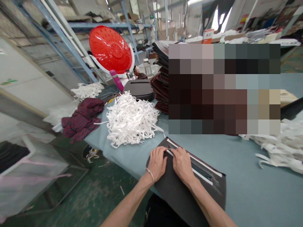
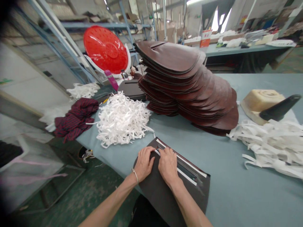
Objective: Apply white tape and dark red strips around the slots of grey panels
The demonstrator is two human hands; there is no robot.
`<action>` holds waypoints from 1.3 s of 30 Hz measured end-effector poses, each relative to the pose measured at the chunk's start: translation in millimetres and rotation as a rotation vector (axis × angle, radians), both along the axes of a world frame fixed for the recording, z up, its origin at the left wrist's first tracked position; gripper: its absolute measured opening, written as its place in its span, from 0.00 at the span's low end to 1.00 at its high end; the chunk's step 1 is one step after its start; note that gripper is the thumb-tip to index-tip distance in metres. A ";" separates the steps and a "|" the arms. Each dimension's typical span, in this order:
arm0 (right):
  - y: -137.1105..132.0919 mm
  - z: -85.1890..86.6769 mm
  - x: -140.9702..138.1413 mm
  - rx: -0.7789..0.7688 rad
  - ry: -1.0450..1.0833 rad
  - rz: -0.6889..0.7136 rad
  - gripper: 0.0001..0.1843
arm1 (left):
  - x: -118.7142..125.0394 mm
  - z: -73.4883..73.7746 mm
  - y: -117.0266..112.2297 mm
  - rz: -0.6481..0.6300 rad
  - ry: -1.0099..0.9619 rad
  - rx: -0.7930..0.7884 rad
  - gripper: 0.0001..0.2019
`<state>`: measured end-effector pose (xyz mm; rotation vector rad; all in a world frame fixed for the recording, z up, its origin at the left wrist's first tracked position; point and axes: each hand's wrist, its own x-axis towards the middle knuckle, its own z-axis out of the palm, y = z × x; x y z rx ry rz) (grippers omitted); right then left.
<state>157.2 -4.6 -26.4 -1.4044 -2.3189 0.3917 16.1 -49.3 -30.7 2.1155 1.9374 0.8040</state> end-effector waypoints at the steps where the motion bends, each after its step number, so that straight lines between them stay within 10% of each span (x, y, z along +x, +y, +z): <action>1: 0.6 0.9 -1.4 -0.002 0.006 -0.003 0.15 | -0.4 -0.7 -0.2 -0.003 -0.002 0.003 0.17; 15: -42.8 -9.2 123.0 0.050 -0.119 -0.005 0.13 | 0.6 3.3 -1.0 0.004 -0.022 -0.009 0.14; 30: -7.4 -2.6 -16.6 0.272 -0.192 0.046 0.13 | -1.6 6.2 -1.7 -0.045 -0.024 -0.016 0.19; 39: -37.2 -5.9 30.0 0.368 -0.293 0.083 0.16 | -0.5 -1.1 -0.1 -0.152 0.115 0.016 0.20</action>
